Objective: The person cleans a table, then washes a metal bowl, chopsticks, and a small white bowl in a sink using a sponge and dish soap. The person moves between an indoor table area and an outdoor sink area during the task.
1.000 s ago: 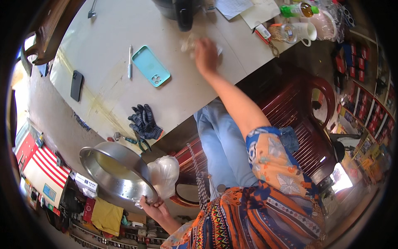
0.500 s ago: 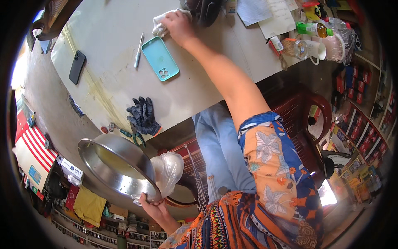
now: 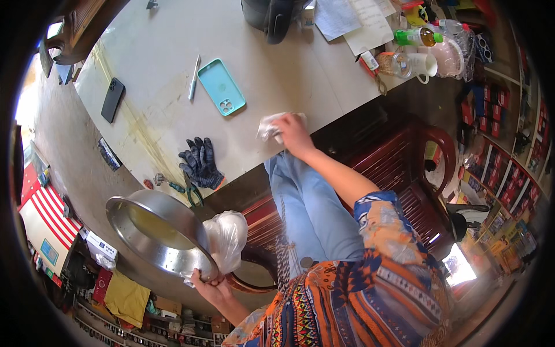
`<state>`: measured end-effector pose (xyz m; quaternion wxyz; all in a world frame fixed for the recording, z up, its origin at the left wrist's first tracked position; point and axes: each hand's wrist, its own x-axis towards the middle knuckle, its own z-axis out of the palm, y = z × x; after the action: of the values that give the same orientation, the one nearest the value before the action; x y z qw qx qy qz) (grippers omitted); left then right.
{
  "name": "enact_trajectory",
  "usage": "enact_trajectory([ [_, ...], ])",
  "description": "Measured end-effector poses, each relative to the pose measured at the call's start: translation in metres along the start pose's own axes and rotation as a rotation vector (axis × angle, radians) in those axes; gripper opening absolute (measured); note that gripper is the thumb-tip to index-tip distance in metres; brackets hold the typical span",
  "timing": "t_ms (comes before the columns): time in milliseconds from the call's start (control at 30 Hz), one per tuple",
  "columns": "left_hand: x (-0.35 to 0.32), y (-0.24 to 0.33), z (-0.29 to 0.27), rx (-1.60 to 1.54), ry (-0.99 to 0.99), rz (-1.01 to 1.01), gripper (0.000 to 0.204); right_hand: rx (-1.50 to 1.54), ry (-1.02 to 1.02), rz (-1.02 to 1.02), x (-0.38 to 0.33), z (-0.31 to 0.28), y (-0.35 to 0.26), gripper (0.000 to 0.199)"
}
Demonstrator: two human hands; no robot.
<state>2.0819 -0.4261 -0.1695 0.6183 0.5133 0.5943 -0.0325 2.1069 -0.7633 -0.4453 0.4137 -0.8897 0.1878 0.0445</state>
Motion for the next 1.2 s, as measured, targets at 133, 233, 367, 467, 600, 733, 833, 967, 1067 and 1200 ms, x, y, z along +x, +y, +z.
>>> enact_trajectory([
  [133, 0.002, 0.001, -0.009, 0.056, 0.056, 0.069, 0.022, 0.073, 0.273, 0.342, 0.027, -0.071, 0.017, 0.033],
  [233, -0.009, 0.007, 0.004, 0.063, 0.113, 0.089, 0.021, 0.132, 0.382, 0.168, 0.095, -0.106, 0.044, 0.028],
  [367, -0.005, -0.001, 0.006, 0.049, 0.089, 0.094, 0.020, -0.109, 0.428, -0.002, 0.189, -0.091, 0.075, 0.027],
  [467, -0.002, -0.002, 0.002, 0.057, 0.061, 0.081, 0.018, -0.437, 0.614, -0.056, 0.197, -0.038, 0.061, 0.025],
  [600, -0.007, -0.007, -0.001, 0.046, 0.052, 0.047, 0.014, 0.028, 0.265, 0.239, 0.104, 0.031, 0.019, 0.016],
  [733, -0.010, -0.004, 0.000, 0.048, 0.005, 0.030, 0.016, 0.024, -0.112, -0.085, 0.009, 0.030, -0.020, 0.025],
  [833, -0.013, -0.001, -0.002, 0.047, 0.009, 0.036, 0.015, 0.160, 0.026, 0.136, -0.007, -0.019, -0.017, 0.028],
  [967, -0.013, -0.001, -0.001, 0.085, 0.036, 0.055, 0.012, 0.003, 0.228, 0.336, 0.031, -0.106, 0.100, 0.037],
  [1067, -0.016, 0.004, 0.002, 0.107, 0.023, 0.073, 0.013, -0.301, 0.234, 0.287, 0.069, -0.136, 0.158, 0.032],
  [1200, -0.016, 0.006, -0.002, 0.083, 0.076, 0.074, 0.013, -0.333, 0.384, 0.448, 0.046, -0.039, 0.091, 0.038],
])
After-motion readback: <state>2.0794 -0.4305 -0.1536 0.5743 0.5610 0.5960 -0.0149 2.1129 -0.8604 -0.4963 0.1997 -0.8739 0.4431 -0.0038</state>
